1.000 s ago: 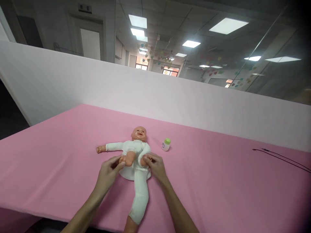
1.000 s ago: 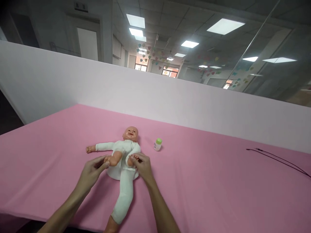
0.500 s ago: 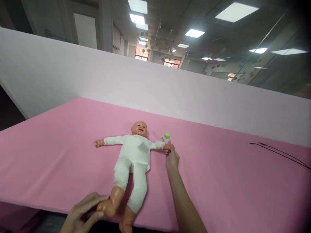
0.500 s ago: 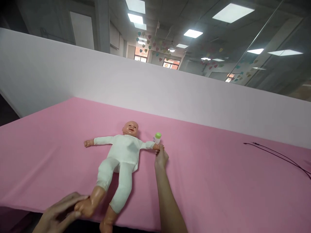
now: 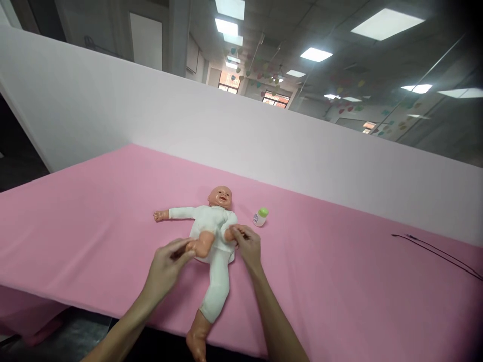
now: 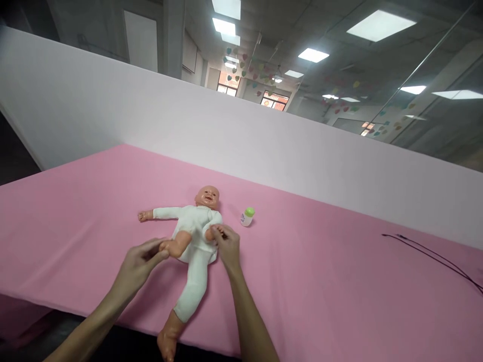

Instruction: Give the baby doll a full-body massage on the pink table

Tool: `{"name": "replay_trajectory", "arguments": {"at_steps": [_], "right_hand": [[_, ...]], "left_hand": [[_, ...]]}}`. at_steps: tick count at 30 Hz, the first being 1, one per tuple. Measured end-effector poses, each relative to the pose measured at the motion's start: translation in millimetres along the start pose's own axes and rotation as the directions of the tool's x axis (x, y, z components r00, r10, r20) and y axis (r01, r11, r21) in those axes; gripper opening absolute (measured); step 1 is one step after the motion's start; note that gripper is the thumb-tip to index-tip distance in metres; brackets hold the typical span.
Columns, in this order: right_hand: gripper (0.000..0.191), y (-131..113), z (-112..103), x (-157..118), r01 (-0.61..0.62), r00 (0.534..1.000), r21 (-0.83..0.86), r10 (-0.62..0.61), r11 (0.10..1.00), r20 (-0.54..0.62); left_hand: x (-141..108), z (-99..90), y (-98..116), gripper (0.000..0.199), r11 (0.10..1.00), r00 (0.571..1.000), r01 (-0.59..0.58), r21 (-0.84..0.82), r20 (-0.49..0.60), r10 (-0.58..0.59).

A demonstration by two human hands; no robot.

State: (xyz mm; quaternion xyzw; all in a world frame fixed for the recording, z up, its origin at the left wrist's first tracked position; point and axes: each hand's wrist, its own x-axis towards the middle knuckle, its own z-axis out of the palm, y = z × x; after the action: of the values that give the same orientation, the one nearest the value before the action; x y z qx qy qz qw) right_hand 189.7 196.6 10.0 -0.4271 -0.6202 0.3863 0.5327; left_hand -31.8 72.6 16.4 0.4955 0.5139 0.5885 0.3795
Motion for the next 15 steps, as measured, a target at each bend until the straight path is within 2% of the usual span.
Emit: {"name": "replay_trajectory", "arguments": {"at_steps": [2,3,5,7,9,11,13,15], "right_hand": [[0.030,3.1,8.7,-4.9,0.097,0.986,-0.088,-0.083,0.991,0.146],[0.029,4.8,11.7,-6.3,0.142,0.976,-0.117,-0.120,0.983,0.182],[0.029,7.4,14.2,-7.4,0.184,0.969,-0.135,-0.157,0.974,0.191],[0.031,9.0,11.9,-6.0,0.132,0.983,-0.089,-0.118,0.987,0.143],[0.037,11.5,4.6,-1.4,0.007,0.999,0.009,-0.007,1.000,0.033],[0.044,17.4,-7.4,6.7,-0.089,0.985,0.148,0.108,0.985,-0.130],[0.045,27.4,-23.3,17.2,-0.104,0.936,0.295,0.193,0.950,-0.294],[0.041,40.7,-41.5,28.0,-0.105,0.858,0.413,0.292,0.905,-0.422]], "left_hand": [[30.3,17.0,-9.6,0.037,0.998,1.000,-0.019,-0.058,0.005,0.019],[42.3,24.4,-15.4,0.036,0.996,1.000,-0.026,-0.086,0.011,0.027],[56.3,34.7,-24.6,0.033,0.992,0.999,-0.042,-0.116,0.028,0.045],[54.4,36.6,-26.2,0.032,0.993,0.998,-0.063,-0.100,0.022,0.065],[36.0,29.4,-20.4,0.032,0.997,0.997,-0.073,-0.038,0.007,0.074],[4.9,14.6,-12.5,0.030,0.997,0.997,-0.071,0.026,0.019,0.070],[-31.9,-5.0,-9.4,0.026,0.995,0.996,-0.078,0.058,0.057,0.074],[-66.4,-26.0,-14.8,0.025,0.995,0.992,-0.064,0.080,0.111,0.055]]}}
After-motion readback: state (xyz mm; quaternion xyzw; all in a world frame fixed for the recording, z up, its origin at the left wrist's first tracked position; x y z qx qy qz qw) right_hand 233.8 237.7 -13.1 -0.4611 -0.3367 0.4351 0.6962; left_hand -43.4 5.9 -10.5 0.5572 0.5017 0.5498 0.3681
